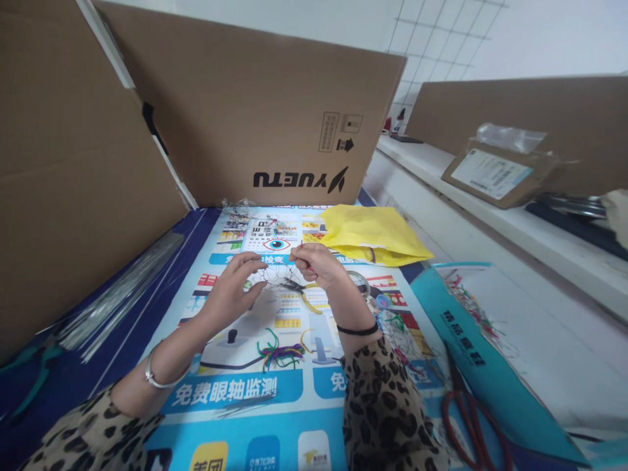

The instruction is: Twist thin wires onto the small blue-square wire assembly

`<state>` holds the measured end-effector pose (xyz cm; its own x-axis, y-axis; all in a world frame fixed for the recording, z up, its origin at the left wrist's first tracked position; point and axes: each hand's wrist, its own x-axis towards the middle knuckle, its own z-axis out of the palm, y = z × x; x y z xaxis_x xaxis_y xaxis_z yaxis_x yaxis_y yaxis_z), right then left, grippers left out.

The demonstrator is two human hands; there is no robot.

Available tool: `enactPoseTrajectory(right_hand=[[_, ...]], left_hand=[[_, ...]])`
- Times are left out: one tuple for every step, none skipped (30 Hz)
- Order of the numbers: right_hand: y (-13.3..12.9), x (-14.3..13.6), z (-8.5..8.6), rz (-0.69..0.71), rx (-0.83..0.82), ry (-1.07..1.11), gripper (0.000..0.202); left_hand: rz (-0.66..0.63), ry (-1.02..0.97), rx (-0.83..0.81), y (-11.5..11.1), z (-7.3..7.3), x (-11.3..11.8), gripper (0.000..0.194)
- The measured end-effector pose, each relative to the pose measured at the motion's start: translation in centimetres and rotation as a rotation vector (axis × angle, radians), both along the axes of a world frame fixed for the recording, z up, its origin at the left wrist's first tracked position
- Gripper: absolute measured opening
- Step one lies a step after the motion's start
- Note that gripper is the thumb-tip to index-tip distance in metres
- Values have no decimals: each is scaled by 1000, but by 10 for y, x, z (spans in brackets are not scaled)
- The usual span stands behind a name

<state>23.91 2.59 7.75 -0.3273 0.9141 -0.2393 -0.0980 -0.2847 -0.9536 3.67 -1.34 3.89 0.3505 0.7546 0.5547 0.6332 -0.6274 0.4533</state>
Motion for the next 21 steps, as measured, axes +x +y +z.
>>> enactPoseTrajectory(right_hand=[[0,0,0,-5,11,-12,15],[0,0,0,-10,22,-25,15],[0,0,0,-16,32,-41,15],[-1,0,0,-22,43,-57,15],[-1,-1,1,-30,54,-75,15],[-1,-1,1,-39,65,-92,15],[-2,-1,1,-49,77,-109,15],[-2,-2,1,-58,87,-128,15],[-2,-2,0,-68,98,-146,14],[-2,-3,0,-79,108,-166,14],[-2,-4,-1,-88,119,-186,14],[-2,-5,-2,-97,130,-208,14],[-2,-6,-3,-105,142,-230,14],[-2,-7,-5,-112,154,-253,14],[-2,-8,-6,-119,165,-277,14],[-2,-9,-7,-126,175,-300,14],[-1,-9,-8,-134,184,-322,14],[-1,-10,-9,-143,194,-343,14],[0,-10,-10,-150,203,-363,14],[0,-10,-11,-156,212,-381,14],[0,-10,-11,-162,221,-399,14]], left_hand=[[-1,4,-10,0,0,-1,27],[-7,14,-20,0,1,-2,26],[-12,28,-33,-1,3,-5,25],[-12,47,-49,-1,5,-8,23],[-6,72,-72,-1,8,-11,21],[22,94,-98,-1,11,-16,19],[68,121,-139,-2,15,-21,17],[106,148,-184,-2,19,-25,16],[130,174,-226,-2,23,-30,16],[142,210,-260,-2,26,-34,16],[151,250,-293,-2,29,-37,17],[156,285,-324,-2,31,-40,19],[160,315,-350,-2,33,-41,20],[165,338,-370,-2,33,-42,22],[170,353,-386,-2,32,-42,22],[172,363,-396,-2,31,-41,23],[172,366,-401,-3,29,-39,23],[171,365,-400,-3,27,-37,22],[171,360,-392,-4,24,-34,22],[171,353,-374,-4,22,-31,21],[170,347,-347,-4,20,-29,20]])
